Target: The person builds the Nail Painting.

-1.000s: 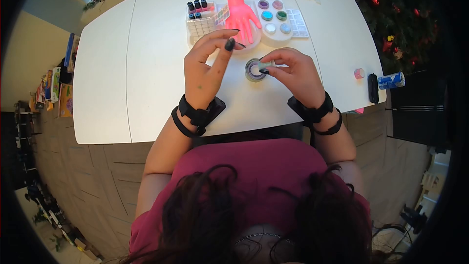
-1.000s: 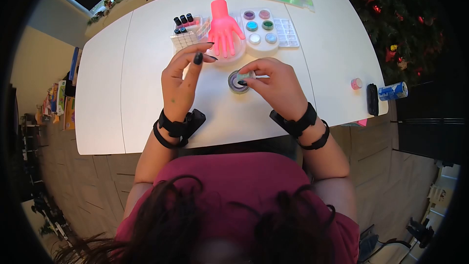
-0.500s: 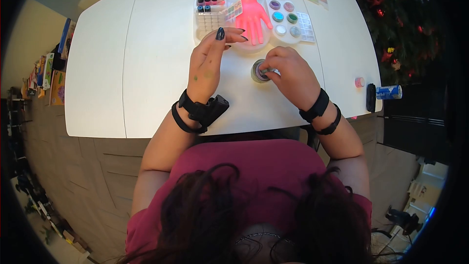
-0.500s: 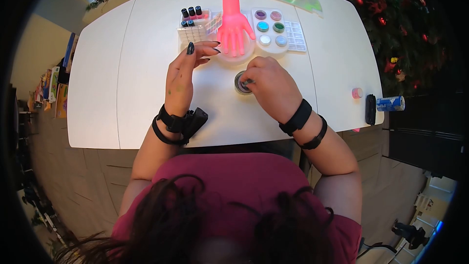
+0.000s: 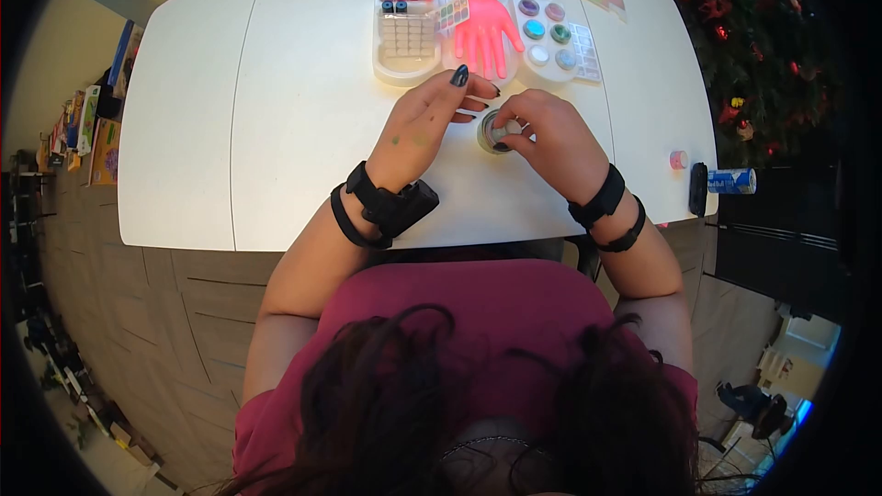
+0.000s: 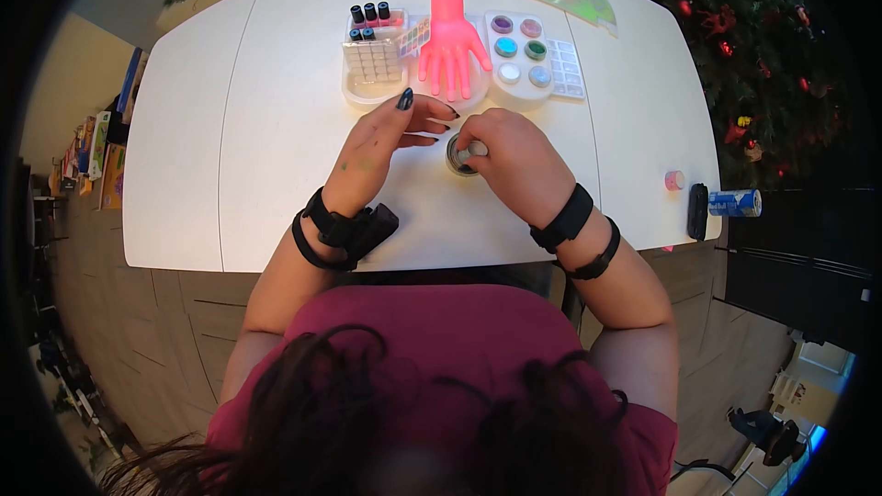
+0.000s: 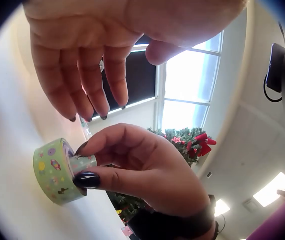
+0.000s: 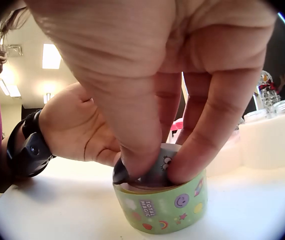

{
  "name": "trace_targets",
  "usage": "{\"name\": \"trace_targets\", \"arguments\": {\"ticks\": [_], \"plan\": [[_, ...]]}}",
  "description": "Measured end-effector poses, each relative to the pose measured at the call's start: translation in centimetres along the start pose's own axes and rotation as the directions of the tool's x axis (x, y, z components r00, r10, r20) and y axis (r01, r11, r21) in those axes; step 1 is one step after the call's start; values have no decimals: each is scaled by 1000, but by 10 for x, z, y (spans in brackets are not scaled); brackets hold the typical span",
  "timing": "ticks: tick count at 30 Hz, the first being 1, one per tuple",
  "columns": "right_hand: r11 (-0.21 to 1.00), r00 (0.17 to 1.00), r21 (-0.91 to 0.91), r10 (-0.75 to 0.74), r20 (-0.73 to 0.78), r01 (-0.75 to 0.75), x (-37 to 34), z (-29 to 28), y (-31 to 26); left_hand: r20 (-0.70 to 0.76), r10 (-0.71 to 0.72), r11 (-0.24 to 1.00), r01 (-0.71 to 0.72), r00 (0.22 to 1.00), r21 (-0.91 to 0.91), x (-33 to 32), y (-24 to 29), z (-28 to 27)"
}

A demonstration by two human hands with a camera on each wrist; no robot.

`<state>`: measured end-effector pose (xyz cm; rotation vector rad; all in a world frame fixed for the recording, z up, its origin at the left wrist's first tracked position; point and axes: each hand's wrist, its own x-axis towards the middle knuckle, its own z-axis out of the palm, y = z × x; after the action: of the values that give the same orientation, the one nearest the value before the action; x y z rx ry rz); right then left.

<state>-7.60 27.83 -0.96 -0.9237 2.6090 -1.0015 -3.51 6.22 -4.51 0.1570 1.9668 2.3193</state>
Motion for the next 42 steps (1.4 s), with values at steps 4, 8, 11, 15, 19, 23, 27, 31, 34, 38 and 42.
{"name": "trace_targets", "arguments": {"ticks": [4, 8, 11, 15, 19, 23, 27, 31, 34, 38, 42], "plan": [[1000, 1000, 5, 24, 15, -24, -1, 0, 5, 129, -124, 988, 135, 984, -74, -1, -9, 6], [994, 998, 89, 64, 4, -64, -3, -5, -2, 105, -104, 993, 109, 989, -42, -2, -9, 8], [997, 997, 51, 53, -51, -51, -15, -13, -7, 80, -127, 990, 132, 989, -59, -1, -4, 8], [948, 968, -290, -187, -167, 133, -38, -9, 2, 45, -112, 990, 116, 993, -81, -1, -3, 6], [856, 977, -479, -128, 169, 195, -54, 9, 10, 39, -87, 993, 89, 995, -80, 0, -5, 5], [861, 975, -459, -212, 69, 220, -61, 5, 10, 68, -78, 994, 82, 995, -72, -1, -9, 2], [852, 966, -522, -99, -238, -41, -80, -48, 37, 52, -72, 995, 75, 996, -70, 0, -8, 3], [669, 731, -480, 140, -668, -567, -128, -111, 116, 33, -53, 995, 55, 998, -77, -3, 3, 7], [550, 593, -358, 339, -730, -755, -160, -136, 164, 34, -54, 996, 56, 998, -71, -5, 8, 10], [638, 562, -132, 540, -627, -759, -163, -134, 172, 46, -40, 998, 43, 998, -55, -5, 8, 10], [915, 662, 198, 393, -638, -351, -114, -99, 84, 105, -31, 998, 37, 994, -57, -5, 7, 12]]}}
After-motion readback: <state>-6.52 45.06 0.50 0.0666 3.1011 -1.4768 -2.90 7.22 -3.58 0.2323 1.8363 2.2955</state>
